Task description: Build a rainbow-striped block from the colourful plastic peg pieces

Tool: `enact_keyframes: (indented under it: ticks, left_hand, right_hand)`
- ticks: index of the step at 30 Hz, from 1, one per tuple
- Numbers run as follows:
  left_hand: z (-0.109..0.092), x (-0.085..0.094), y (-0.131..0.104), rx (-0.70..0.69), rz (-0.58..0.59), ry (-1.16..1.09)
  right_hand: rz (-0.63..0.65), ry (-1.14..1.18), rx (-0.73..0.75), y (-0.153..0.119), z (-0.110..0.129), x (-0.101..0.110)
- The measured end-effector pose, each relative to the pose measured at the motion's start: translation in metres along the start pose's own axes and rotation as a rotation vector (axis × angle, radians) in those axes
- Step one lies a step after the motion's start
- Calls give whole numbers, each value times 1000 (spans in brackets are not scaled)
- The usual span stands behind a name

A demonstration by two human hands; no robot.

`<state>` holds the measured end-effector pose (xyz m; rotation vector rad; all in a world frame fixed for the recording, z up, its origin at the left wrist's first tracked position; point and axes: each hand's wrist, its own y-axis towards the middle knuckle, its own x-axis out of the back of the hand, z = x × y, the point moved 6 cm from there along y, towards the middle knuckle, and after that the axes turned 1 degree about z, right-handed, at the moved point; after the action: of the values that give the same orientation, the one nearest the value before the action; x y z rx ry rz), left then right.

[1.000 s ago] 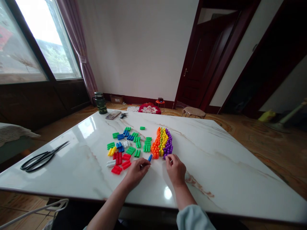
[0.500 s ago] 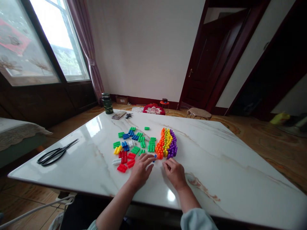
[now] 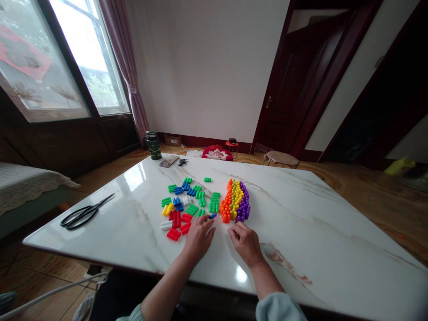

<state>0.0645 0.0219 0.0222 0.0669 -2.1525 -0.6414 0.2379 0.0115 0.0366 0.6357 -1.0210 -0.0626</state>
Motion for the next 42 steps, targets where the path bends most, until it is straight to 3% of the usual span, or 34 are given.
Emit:
enact_keyframes:
  ticks: [3, 5, 14, 42]
  left_hand:
    - [13, 0, -2, 90, -125, -9]
    - [19, -3, -3, 113, -146, 10]
    - [14, -7, -2, 47, -34, 130]
    - [13, -4, -2, 68, -34, 106]
  right_hand:
    - [1, 3, -3, 0, -1, 0]
    - [5, 9, -9, 0, -2, -1]
    - [19, 6, -16, 0, -4, -3]
    - [12, 48, -29, -1, -7, -5]
